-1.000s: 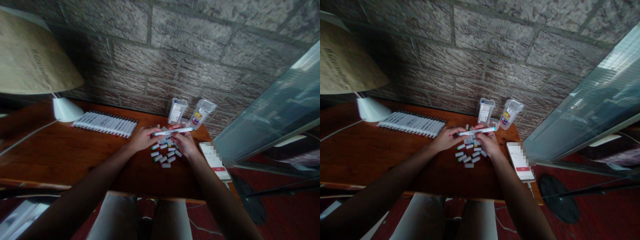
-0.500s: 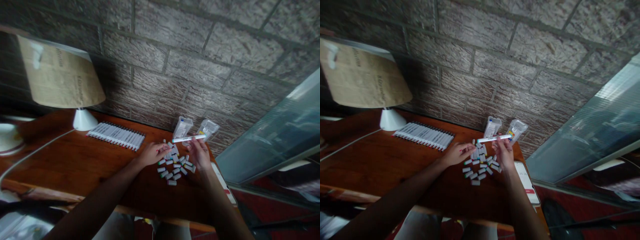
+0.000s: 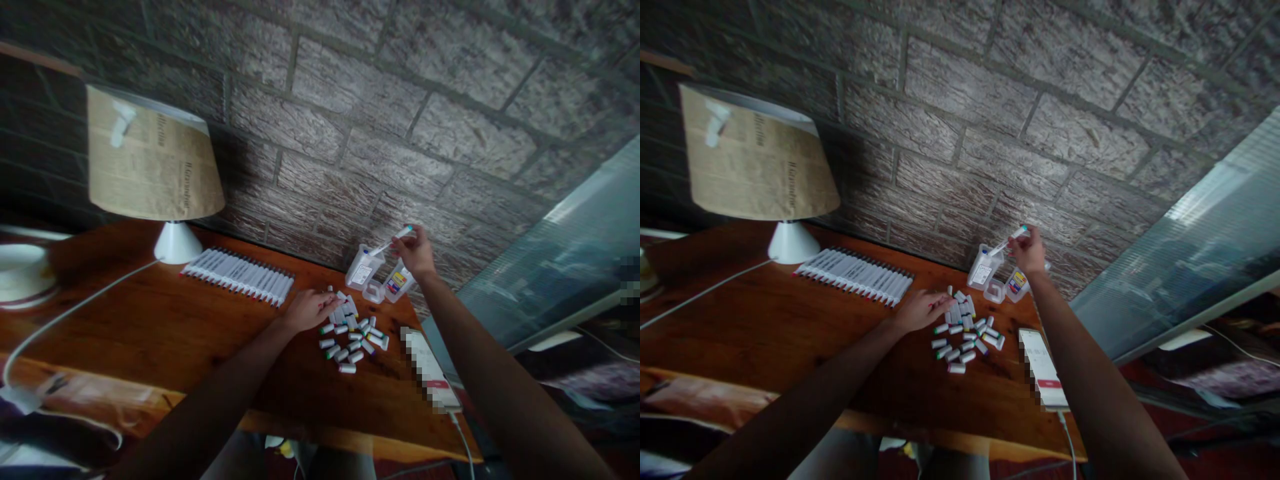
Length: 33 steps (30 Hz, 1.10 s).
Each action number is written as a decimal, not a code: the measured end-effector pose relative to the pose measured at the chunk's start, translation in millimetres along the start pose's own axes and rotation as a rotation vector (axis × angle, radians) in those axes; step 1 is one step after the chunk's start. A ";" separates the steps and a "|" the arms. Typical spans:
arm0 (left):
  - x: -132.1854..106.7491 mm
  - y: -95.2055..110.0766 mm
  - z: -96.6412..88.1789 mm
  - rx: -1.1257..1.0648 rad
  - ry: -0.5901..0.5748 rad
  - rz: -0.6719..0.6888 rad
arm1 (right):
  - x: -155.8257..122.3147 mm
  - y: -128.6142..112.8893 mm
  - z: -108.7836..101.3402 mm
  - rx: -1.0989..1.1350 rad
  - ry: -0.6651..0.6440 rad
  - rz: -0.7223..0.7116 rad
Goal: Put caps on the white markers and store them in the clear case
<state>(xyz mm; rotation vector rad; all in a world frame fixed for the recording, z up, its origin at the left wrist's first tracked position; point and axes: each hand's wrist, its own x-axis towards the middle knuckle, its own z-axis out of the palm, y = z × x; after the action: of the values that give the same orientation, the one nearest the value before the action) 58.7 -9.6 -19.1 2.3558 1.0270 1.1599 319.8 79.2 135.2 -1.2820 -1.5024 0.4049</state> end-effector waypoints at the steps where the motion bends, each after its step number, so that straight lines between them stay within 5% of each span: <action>1: 0.2 -1.0 0.0 0.008 0.005 -0.003 | -0.5 -0.6 3.2 -0.095 -0.033 0.010; 7: 1.8 -4.8 4.1 0.038 0.004 -0.003 | -3.4 -0.3 22.5 -0.534 -0.126 0.086; 19: 3.2 -2.2 2.5 0.041 -0.002 -0.017 | -4.9 3.9 33.4 -0.587 -0.313 0.154; 33: 2.1 -6.5 2.8 -0.038 0.003 -0.033 | -14.2 3.6 26.6 -0.435 -0.295 0.115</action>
<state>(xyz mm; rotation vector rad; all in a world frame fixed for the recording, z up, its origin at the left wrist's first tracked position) 58.7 -3.5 -23.3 2.2999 1.0317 1.1605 296.7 77.9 115.5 -1.7127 -1.8373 0.3637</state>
